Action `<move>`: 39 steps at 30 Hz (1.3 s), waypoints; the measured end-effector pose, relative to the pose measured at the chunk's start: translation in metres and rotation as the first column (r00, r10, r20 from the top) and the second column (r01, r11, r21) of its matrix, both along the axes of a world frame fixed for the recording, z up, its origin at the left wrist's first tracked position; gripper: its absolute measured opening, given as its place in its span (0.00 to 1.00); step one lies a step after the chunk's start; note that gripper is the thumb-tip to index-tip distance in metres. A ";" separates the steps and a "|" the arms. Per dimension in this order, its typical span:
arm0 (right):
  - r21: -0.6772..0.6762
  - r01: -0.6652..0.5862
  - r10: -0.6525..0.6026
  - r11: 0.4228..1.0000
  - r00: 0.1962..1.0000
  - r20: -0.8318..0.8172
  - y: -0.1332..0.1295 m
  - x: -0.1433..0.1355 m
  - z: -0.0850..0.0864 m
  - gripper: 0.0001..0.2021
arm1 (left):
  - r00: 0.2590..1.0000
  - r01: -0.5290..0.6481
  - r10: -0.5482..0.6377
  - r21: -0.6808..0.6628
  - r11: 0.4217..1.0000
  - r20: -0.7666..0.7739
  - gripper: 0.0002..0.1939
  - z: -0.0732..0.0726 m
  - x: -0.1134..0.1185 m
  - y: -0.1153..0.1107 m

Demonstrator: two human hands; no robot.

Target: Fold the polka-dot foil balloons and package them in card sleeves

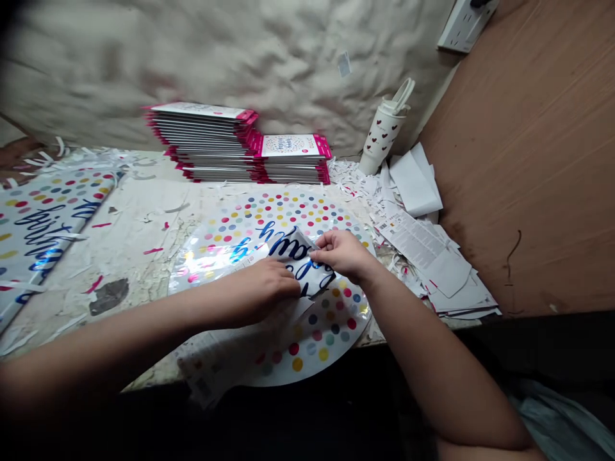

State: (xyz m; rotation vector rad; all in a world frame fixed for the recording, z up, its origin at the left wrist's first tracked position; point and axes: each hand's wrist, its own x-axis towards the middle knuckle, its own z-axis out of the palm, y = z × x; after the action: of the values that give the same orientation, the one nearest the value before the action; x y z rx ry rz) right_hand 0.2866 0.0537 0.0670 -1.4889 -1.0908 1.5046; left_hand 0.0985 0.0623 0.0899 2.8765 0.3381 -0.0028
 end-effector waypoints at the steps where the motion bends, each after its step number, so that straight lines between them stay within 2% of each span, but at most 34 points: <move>1: 0.036 0.035 -0.035 0.999 0.999 0.002 0.001 -0.002 0.000 0.12 | 1.000 -0.012 0.012 -0.002 1.000 0.019 0.09 0.000 -0.001 0.001; 4: 0.083 0.057 -0.061 0.995 0.997 0.050 0.001 -0.009 -0.002 0.09 | 0.999 -0.031 0.034 -0.059 0.998 0.039 0.10 -0.001 -0.005 0.003; 8: 0.070 0.031 -0.039 0.997 0.992 0.123 0.001 -0.013 -0.004 0.08 | 0.998 -0.020 0.035 -0.302 0.953 0.045 0.09 0.002 -0.011 0.004; 9: 0.072 0.031 -0.041 0.997 0.989 0.139 0.000 -0.013 -0.003 0.08 | 0.998 -0.019 0.038 -0.329 0.944 0.050 0.09 0.002 -0.012 0.003; 11: 0.068 -0.035 0.023 0.997 0.985 0.173 -0.001 -0.013 0.000 0.08 | 0.997 -0.042 0.058 -0.267 0.963 0.052 0.09 0.001 -0.013 -0.001; 14: 0.028 -0.227 0.215 0.973 0.949 0.233 -0.005 -0.017 0.004 0.08 | 0.993 -0.105 0.107 -0.044 0.994 0.055 0.08 -0.002 -0.012 -0.008; 16: 0.035 -0.259 0.239 0.965 0.929 0.283 -0.006 -0.021 0.006 0.08 | 0.989 -0.115 0.111 0.032 0.993 0.093 0.08 -0.004 -0.010 -0.013; 18: 0.055 -0.267 0.239 0.962 0.922 0.305 -0.007 -0.025 0.008 0.06 | 0.984 -0.106 0.096 0.062 0.992 0.151 0.08 -0.005 -0.010 -0.016; 20: 0.046 -0.298 0.277 0.953 0.925 0.260 -0.004 -0.027 0.013 0.06 | 0.976 -0.120 0.103 0.085 0.989 0.190 0.08 -0.002 -0.011 -0.017; 23: 0.013 -0.259 0.252 0.966 0.949 0.189 0.003 -0.028 0.024 0.08 | 0.972 -0.179 0.159 0.108 0.978 0.172 0.08 0.002 -0.012 -0.016; 25: -0.008 -0.262 0.257 0.965 0.938 0.233 0.008 -0.029 0.030 0.06 | 0.969 -0.200 0.180 0.110 0.974 0.170 0.07 0.003 -0.012 -0.016; 26: -0.027 -0.325 0.320 0.945 0.907 0.273 0.010 -0.028 0.034 0.03 | 0.968 -0.198 0.177 0.102 0.975 0.178 0.07 0.003 -0.013 -0.016; 28: -0.039 -0.493 0.474 0.869 0.810 0.345 0.011 -0.026 0.040 0.02 | 0.965 -0.195 0.175 0.088 0.977 0.195 0.07 0.005 -0.015 -0.015; 29: 0.012 -0.529 0.485 0.849 0.787 0.381 0.009 -0.024 0.044 0.04 | 0.965 -0.204 0.185 0.088 0.975 0.188 0.07 0.006 -0.017 -0.015; 31: 0.233 -0.444 0.326 0.866 0.852 0.410 0.002 -0.020 0.050 0.09 | 0.951 -0.275 0.250 0.130 0.953 0.183 0.07 0.014 -0.022 -0.016; 33: 0.444 -0.255 0.118 0.859 0.943 0.312 -0.010 -0.021 0.052 0.24 | 0.915 -0.373 0.323 0.204 0.905 0.243 0.08 0.027 -0.028 -0.019; 34: 0.491 -0.195 0.081 0.849 0.967 0.243 -0.016 -0.024 0.051 0.29 | 0.894 -0.407 0.332 0.236 0.882 0.302 0.09 0.035 -0.030 -0.021; 35: 0.512 -0.163 0.083 0.843 0.981 0.176 -0.023 -0.029 0.049 0.29 | 0.869 -0.432 0.320 0.266 0.862 0.376 0.09 0.042 -0.033 -0.025; 37: 0.540 -0.093 0.072 0.836 0.996 0.060 -0.034 -0.039 0.043 0.18 | 0.782 -0.500 0.263 0.316 0.806 0.565 0.10 0.054 -0.041 -0.032; 38: 0.557 -0.028 0.027 0.830 1.000 0.011 -0.037 -0.043 0.040 0.12 | 0.713 -0.550 0.222 0.335 0.765 0.665 0.12 0.056 -0.045 -0.035; 39: 0.572 0.041 -0.028 0.819 0.999 -0.032 -0.039 -0.045 0.037 0.09 | 0.608 -0.621 0.177 0.325 0.714 0.774 0.17 0.056 -0.049 -0.036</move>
State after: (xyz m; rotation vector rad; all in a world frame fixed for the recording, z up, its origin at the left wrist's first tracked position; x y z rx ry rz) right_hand 0.2413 0.0146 0.1043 -1.0526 -1.3464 1.0241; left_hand 0.0493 0.0262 0.1455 2.9260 0.9875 1.4969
